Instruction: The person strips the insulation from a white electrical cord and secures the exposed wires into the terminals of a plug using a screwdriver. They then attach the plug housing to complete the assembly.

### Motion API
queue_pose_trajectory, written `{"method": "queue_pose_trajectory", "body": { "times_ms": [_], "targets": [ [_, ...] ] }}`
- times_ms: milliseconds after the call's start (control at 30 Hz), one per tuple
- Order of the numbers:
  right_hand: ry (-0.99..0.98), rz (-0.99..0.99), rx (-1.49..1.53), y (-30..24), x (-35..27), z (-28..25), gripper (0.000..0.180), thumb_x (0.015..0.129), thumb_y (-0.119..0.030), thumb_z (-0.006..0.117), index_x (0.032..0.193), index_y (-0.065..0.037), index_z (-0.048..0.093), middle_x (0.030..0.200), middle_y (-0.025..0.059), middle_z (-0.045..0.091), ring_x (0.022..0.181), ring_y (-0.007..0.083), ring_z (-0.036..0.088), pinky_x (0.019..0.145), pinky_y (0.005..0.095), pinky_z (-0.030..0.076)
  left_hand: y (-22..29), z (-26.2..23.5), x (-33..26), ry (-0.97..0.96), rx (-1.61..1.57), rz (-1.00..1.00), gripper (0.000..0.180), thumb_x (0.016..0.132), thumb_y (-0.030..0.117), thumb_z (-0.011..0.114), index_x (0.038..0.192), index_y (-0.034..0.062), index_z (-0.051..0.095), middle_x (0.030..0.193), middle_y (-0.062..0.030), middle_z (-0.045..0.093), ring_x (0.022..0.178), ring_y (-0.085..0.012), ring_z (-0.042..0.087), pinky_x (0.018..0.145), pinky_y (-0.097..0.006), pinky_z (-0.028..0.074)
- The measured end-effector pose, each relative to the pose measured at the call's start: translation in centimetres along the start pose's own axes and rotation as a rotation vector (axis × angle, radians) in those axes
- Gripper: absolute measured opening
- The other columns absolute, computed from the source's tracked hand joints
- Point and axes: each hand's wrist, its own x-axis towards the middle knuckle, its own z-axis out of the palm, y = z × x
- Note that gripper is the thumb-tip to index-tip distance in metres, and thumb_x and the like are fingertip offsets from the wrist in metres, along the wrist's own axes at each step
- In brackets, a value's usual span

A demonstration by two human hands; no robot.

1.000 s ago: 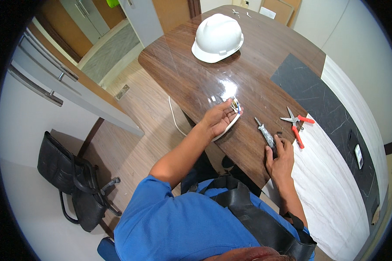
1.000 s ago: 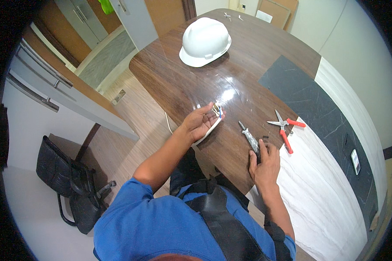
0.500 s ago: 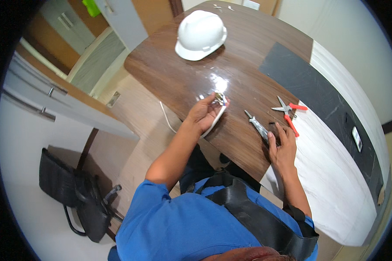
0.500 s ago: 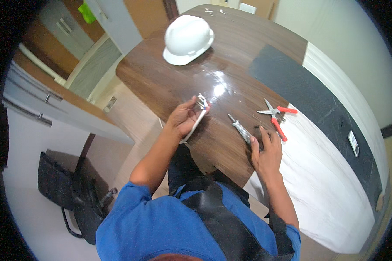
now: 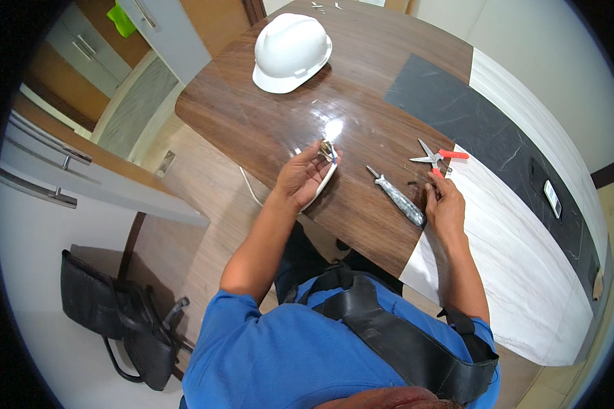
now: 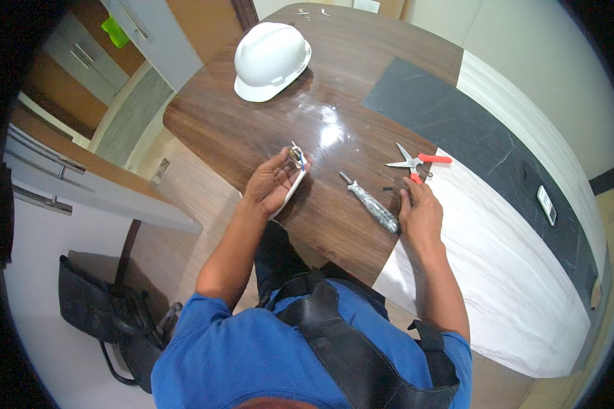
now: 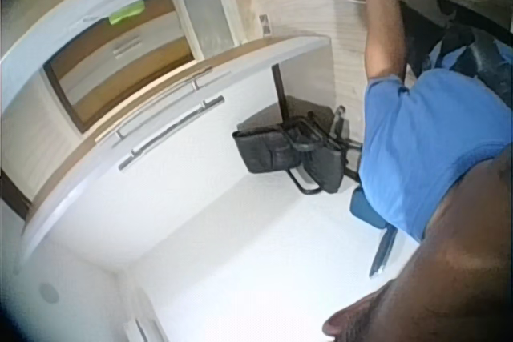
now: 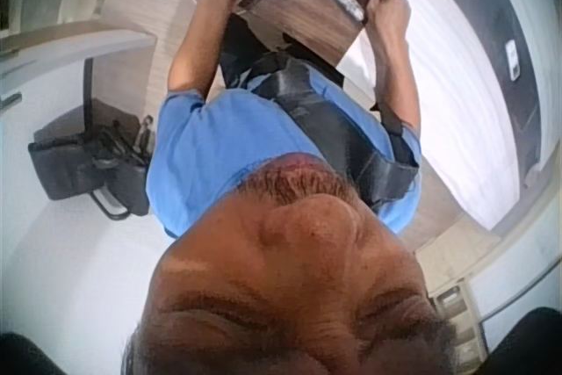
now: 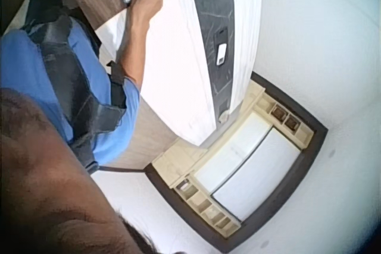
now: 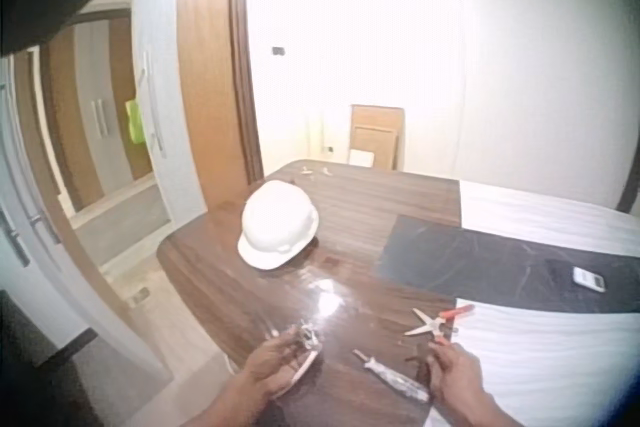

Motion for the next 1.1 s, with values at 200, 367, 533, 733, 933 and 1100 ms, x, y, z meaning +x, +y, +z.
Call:
{"method": "queue_pose_trajectory", "body": {
  "times_ms": [200, 367, 533, 733, 933, 1100],
  "targets": [
    [-0.011, -0.047, -0.006, 0.2, 0.9, 0.9, 0.028, 0.092, -0.011, 0.065, 0.119, -0.003, 0.069, 0.103, 0.0195, 0.067, 0.087, 0.0343, 0.067, 0.078, 0.0393, 0.052, -0.4, -0.1, 0.0, -0.044, 0.074, -0.026, 0.028, 0.098, 0.015, 0.063, 0.117, -0.0047, 0.056, 0.115, -0.0225, 0.062, 0.109, -0.0322, 0.066, 0.094, -0.043, 0.060],
    [-0.077, -0.005, 0.020, 0.2, 1.0, 1.0, 0.029, 0.088, -0.011, 0.068, 0.117, -0.004, 0.070, 0.109, 0.0182, 0.068, 0.095, 0.0365, 0.067, 0.084, 0.0420, 0.052, -0.8, -0.1, -0.1, -0.031, 0.219, -0.051, 0.030, 0.100, 0.021, 0.061, 0.123, 0.0026, 0.055, 0.117, -0.0181, 0.063, 0.110, -0.0310, 0.065, 0.092, -0.046, 0.060],
    [-0.117, -0.043, 0.032, 0.2, 1.0, 0.8, 0.027, 0.085, -0.008, 0.071, 0.112, -0.005, 0.072, 0.107, 0.0163, 0.069, 0.092, 0.0343, 0.067, 0.082, 0.0397, 0.052, -0.8, 0.3, -0.3, -0.055, 0.322, -0.096, 0.035, 0.099, 0.025, 0.061, 0.126, 0.0040, 0.052, 0.116, -0.0173, 0.063, 0.108, -0.0296, 0.065, 0.089, -0.045, 0.060],
    [-0.117, -0.040, 0.048, 0.1, 1.1, 1.0, 0.018, 0.085, -0.007, 0.070, 0.103, -0.004, 0.075, 0.103, 0.0152, 0.070, 0.092, 0.0342, 0.067, 0.082, 0.0397, 0.052, -0.8, 0.3, -0.4, -0.055, 0.331, -0.129, 0.034, 0.098, 0.024, 0.063, 0.124, 0.0038, 0.053, 0.113, -0.0178, 0.064, 0.104, -0.0279, 0.066, 0.086, -0.042, 0.062],
    [-0.126, -0.073, 0.044, 0.6, 1.3, 1.3, 0.016, 0.085, -0.007, 0.071, 0.100, -0.004, 0.075, 0.100, 0.0154, 0.069, 0.089, 0.0349, 0.067, 0.079, 0.0407, 0.051, -1.0, 0.5, -0.5, -0.073, 0.328, -0.153, 0.032, 0.098, 0.024, 0.063, 0.120, 0.0029, 0.054, 0.109, -0.0172, 0.065, 0.100, -0.0265, 0.068, 0.084, -0.040, 0.062],
    [-0.150, -0.068, 0.030, 0.6, 1.5, 1.2, 0.018, 0.085, -0.008, 0.070, 0.102, -0.003, 0.074, 0.102, 0.0163, 0.070, 0.093, 0.0351, 0.068, 0.083, 0.0415, 0.052, -0.9, 0.1, -0.2, -0.091, 0.317, -0.197, 0.032, 0.098, 0.025, 0.064, 0.119, 0.0027, 0.055, 0.110, -0.0178, 0.065, 0.100, -0.0271, 0.068, 0.084, -0.041, 0.062]
  ]
}}
